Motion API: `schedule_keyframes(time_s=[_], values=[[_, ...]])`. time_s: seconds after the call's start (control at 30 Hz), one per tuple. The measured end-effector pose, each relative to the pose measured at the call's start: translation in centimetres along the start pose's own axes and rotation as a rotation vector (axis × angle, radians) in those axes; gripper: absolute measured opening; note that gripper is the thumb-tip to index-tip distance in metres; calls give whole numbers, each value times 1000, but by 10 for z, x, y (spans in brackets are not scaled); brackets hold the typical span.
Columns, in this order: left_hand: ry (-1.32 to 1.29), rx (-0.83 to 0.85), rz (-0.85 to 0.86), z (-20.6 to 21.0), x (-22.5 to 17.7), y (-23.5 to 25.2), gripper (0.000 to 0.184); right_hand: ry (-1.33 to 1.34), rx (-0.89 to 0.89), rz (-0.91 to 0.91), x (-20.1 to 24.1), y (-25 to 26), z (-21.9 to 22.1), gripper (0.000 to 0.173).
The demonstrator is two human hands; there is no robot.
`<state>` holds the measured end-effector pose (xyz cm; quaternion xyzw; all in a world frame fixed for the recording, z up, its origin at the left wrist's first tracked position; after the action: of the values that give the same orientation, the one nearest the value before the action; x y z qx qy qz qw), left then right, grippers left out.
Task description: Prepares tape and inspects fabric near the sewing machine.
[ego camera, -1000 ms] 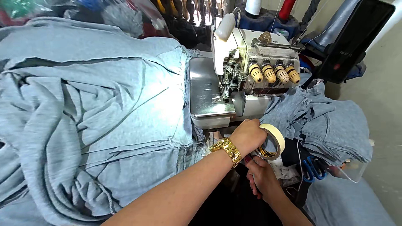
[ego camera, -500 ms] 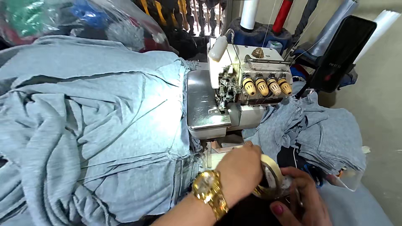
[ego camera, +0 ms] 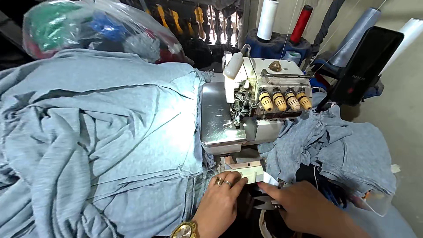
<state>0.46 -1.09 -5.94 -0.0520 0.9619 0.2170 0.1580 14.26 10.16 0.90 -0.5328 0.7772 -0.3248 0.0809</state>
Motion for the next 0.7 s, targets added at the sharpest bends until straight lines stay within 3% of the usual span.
schedule_keyframes(time_s=[0.13, 0.4, 0.7], values=[[19, 24, 43, 5, -2, 7, 49, -113, 168, 88, -3, 18, -19, 72], [144, 85, 69, 9, -10, 10, 60, -153, 220, 153, -19, 13, -19, 80], [464, 24, 39, 25, -40, 3, 62, -144, 273, 159, -20, 12, -16, 88]])
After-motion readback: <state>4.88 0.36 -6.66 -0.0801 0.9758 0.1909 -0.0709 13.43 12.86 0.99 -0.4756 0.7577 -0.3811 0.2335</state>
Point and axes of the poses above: each hand's wrist, its own y-axis towards the middle knuckle, its own z-axis out of the palm, x = y × z, the point moved 5 cm from there along y, towards the middle knuckle, and after that the axes turned 1 degree about -z, right-handed, at the moved point
